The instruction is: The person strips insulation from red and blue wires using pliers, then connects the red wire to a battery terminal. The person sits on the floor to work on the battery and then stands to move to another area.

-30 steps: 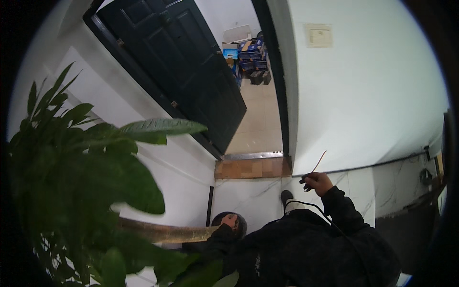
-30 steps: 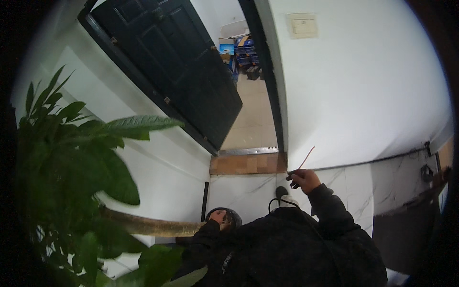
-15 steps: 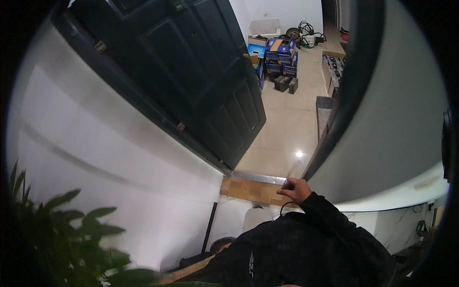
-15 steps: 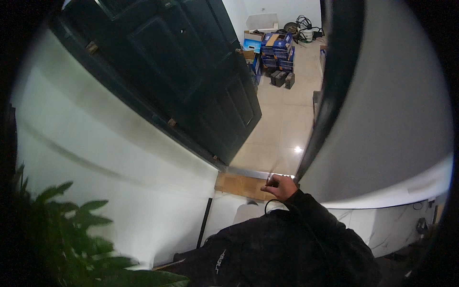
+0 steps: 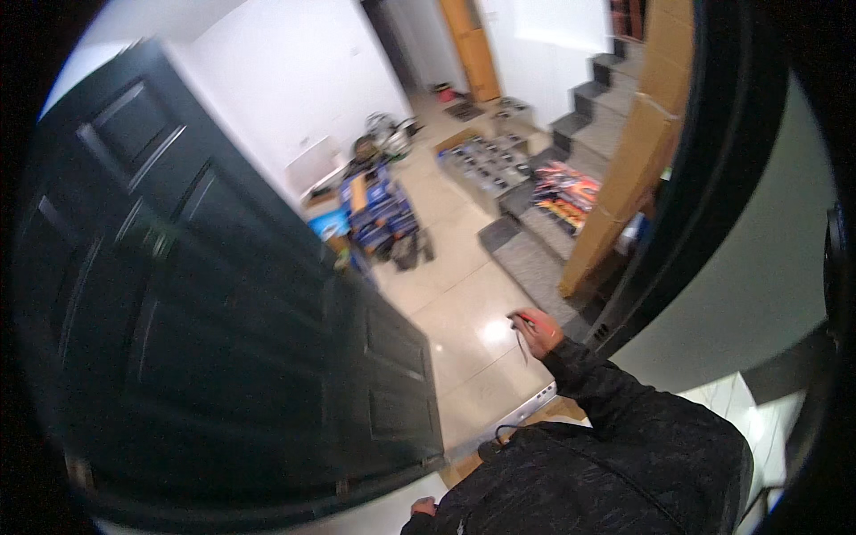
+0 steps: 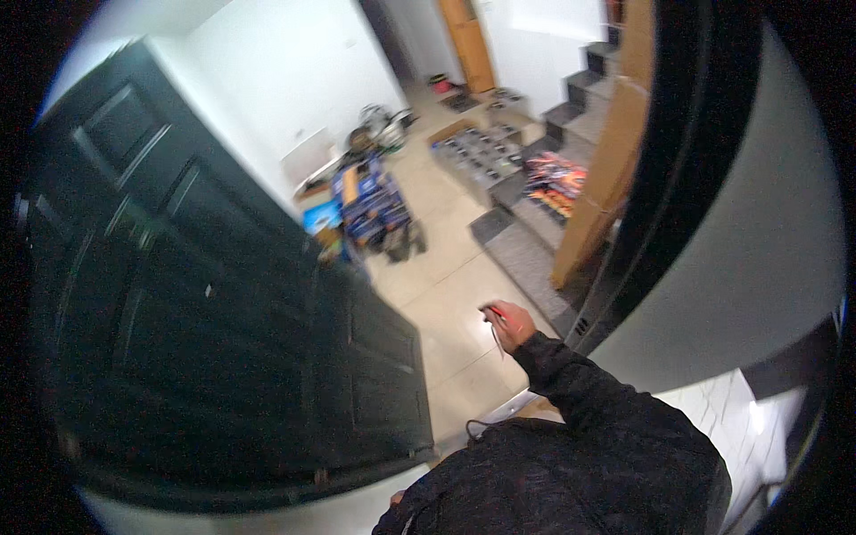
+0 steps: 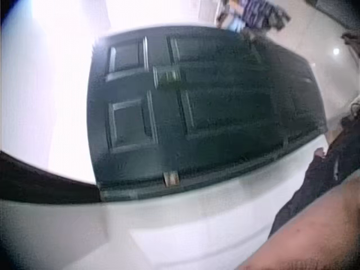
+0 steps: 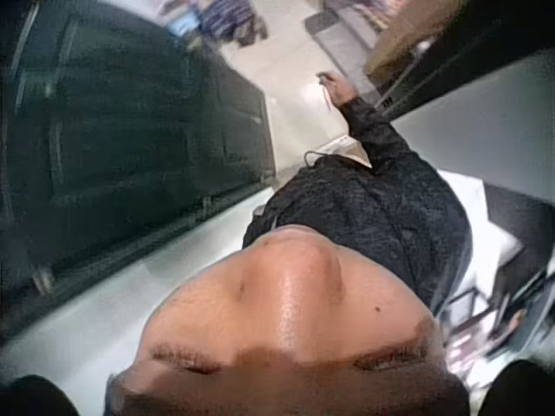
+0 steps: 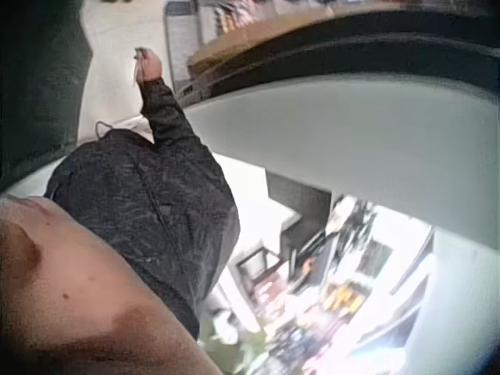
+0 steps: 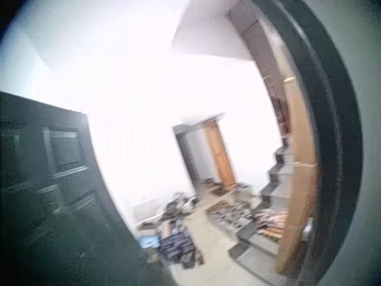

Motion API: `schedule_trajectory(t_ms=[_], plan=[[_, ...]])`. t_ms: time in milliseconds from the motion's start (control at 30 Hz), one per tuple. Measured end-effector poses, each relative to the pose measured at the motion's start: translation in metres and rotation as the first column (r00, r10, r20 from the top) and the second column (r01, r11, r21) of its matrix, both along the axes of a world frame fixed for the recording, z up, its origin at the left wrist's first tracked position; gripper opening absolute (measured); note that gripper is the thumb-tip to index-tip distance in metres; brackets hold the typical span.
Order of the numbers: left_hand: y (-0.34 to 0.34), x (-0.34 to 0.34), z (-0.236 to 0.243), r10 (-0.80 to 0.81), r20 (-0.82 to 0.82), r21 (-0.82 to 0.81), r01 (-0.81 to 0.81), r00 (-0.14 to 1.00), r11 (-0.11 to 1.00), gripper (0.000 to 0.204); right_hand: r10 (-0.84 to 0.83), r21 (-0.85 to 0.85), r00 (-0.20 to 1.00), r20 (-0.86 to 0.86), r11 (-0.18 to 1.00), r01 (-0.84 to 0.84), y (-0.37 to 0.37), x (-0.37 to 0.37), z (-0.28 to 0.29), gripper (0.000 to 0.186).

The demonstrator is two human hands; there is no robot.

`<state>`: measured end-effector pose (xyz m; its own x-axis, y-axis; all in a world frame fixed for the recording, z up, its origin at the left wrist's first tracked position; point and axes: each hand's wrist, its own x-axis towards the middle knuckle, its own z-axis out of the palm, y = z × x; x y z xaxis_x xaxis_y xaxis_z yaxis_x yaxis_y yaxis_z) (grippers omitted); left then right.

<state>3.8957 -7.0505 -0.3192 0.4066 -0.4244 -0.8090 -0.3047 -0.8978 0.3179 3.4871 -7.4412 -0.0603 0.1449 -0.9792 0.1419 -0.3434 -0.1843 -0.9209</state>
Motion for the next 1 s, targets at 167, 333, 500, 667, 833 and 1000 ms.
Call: schedule_trajectory(t_ms=[167, 333, 500, 667, 833, 1000], plan=[[-0.119, 0.065, 0.039, -0.279, 0.217, 0.005, 0.285, 0.936, 0.959, 0.040, -0.441, 0.053, 0.873, 0.209, 0.897, 0.440, -0.081, -0.012, 0.039, 0.026], [-0.281, 0.066, 0.037, -0.479, 0.417, -0.175, 0.586, 0.772, 0.791, 0.044, -0.617, -0.158, 0.662, 0.425, 0.670, 0.726, -0.139, -0.070, 0.041, 0.023], [-0.398, 0.087, 0.030, -0.685, 0.596, 0.133, 0.789, 0.420, 0.600, 0.047, -0.613, 0.026, 0.484, 0.625, 0.635, 0.772, -0.198, -0.103, -0.002, 0.039], [-0.421, 0.156, -0.040, -0.616, 0.788, 0.277, 0.889, 0.007, 0.364, 0.027, -0.673, 0.284, 0.560, 0.483, 0.726, 0.627, -0.312, -0.074, -0.042, 0.038], [-0.428, 0.150, -0.117, -0.017, 0.936, 0.297, 0.762, -0.352, 0.575, 0.014, -0.524, 0.397, 0.782, 0.337, 0.832, 0.387, -0.437, 0.007, -0.044, 0.040], [-0.427, 0.137, -0.130, -0.264, 0.958, 0.277, 0.601, -0.113, 0.749, 0.016, -0.091, 0.322, 0.987, 0.130, 0.946, 0.044, -0.548, 0.086, -0.042, 0.039]])
